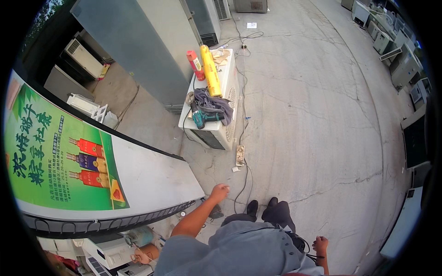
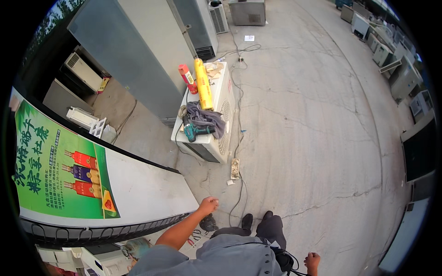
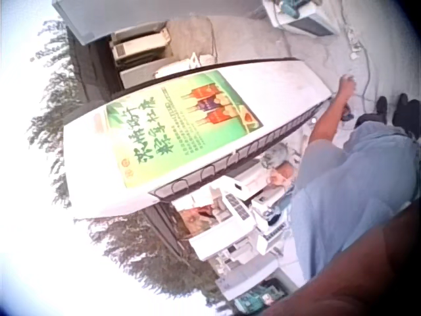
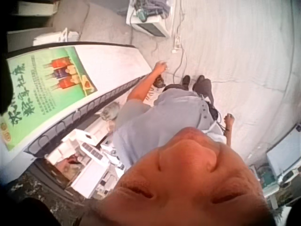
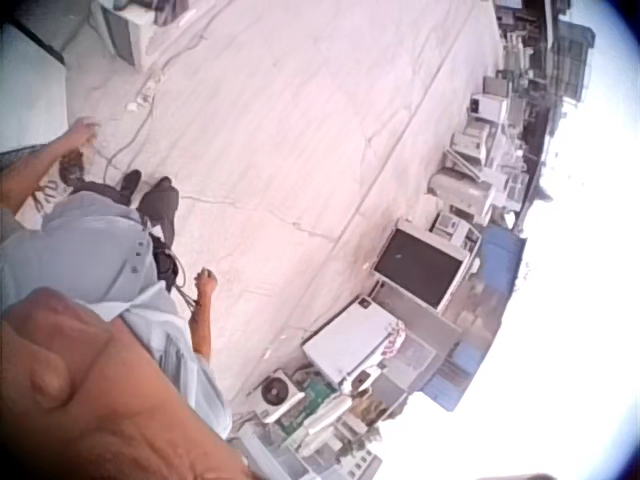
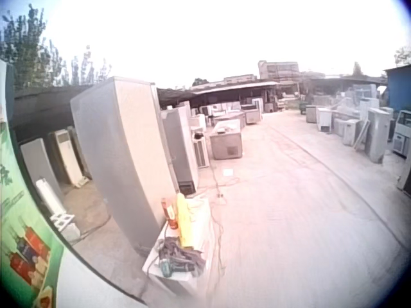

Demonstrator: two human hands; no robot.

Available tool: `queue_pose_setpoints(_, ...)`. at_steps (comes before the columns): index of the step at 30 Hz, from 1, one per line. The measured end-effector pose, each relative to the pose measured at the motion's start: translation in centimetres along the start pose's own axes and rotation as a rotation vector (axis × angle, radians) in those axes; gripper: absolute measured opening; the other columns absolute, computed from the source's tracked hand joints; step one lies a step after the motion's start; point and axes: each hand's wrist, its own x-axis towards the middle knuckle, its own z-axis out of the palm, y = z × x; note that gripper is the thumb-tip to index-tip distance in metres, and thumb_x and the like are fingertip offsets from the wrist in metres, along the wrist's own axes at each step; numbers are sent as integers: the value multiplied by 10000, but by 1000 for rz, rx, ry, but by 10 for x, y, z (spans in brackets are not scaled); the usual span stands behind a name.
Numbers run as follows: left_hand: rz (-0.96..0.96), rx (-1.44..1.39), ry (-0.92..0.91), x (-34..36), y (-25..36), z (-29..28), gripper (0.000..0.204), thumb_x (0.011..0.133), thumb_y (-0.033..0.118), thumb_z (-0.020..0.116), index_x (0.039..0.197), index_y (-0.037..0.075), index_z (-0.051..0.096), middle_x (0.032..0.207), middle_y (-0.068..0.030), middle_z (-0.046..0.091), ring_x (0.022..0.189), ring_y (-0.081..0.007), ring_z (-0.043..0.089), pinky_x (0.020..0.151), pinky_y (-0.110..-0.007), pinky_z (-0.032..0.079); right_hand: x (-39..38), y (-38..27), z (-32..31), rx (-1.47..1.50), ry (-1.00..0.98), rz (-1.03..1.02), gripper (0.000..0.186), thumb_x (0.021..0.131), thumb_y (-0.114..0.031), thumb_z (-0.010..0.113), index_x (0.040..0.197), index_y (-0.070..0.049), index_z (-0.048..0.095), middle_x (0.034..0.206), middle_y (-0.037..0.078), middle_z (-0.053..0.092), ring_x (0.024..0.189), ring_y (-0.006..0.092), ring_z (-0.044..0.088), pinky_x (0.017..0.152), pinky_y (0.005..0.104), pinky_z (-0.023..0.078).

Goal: The person connects a power strip to a vacuum pump and attaches a hose to a pressure gauge on an air conditioner unit. They then walk to retrieve a plastic bottle, return to the unit, and pour liquid from the bottle into the air conditioner's internal components.

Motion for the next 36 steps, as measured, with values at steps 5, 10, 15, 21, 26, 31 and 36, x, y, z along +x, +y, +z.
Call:
queue_pose_setpoints(5, -35, 65, 88, 106, 42, 54, 299, 840, 193, 651, 1042, -24, 692, 808, -104, 698, 654, -161, 638, 595, -310, 511, 142, -5, 0, -719, -276, -725, 355, 847, -306, 596, 719, 17, 670, 720, 226, 669, 625, 374, 660, 593, 441, 508)
queue_pose_setpoints(10, -259, -61, 143, 115, 73, 87, 175, 857, 129, 648, 984, 15, 685, 695, -74, 628, 536, -169, 583, 455, -344, 452, 178, -185, -1, -552, -380, -183, 286, 851, -227, 609, 801, 48, 669, 654, 165, 647, 566, 281, 662, 494, 385, 512)
queue_pose_setpoints(15, -489, -49, 58, 112, 169, 135, 111, 898, 146, 526, 858, 68, 594, 716, -74, 594, 563, -188, 580, 415, -342, 396, 321, -298, -46, -839, -417, -815, 236, 851, -167, 607, 816, 59, 664, 598, 122, 627, 515, 211, 655, 431, 352, 510)
queue_pose_setpoints(21, -452, -167, 83, 184, 173, 188, 107, 853, 160, 537, 869, 77, 601, 848, -131, 648, 770, -258, 649, 591, -433, 507, 442, -573, -33, -438, -105, -191, 200, 876, -163, 590, 941, 19, 641, 679, 112, 637, 512, 219, 633, 433, 369, 499)
queue_pose_setpoints(26, 137, 128, 134, 275, 173, 228, 141, 834, 181, 594, 853, 62, 666, 911, -130, 680, 871, -277, 677, 745, -393, 540, 479, -769, 39, -385, -167, -510, 261, 902, -194, 614, 981, 53, 642, 720, 118, 653, 556, 185, 642, 483, 334, 517)
queue_pose_setpoints(31, 115, 905, -278, 412, 349, 210, 125, 858, 160, 594, 843, 50, 651, 833, -110, 667, 765, -230, 680, 577, -341, 519, 441, -897, 76, -562, -331, -571, 264, 908, -178, 615, 972, 76, 653, 744, 133, 671, 608, 174, 653, 544, 313, 540)
queue_pose_setpoints(36, -239, -311, 285, 536, 516, 156, 277, 901, 150, 608, 1145, 24, 645, 840, -75, 674, 592, -143, 611, 470, -260, 429, 483, -950, 96, -599, -370, -380, 270, 891, -181, 623, 953, 79, 663, 733, 132, 670, 588, 181, 650, 525, 320, 535)
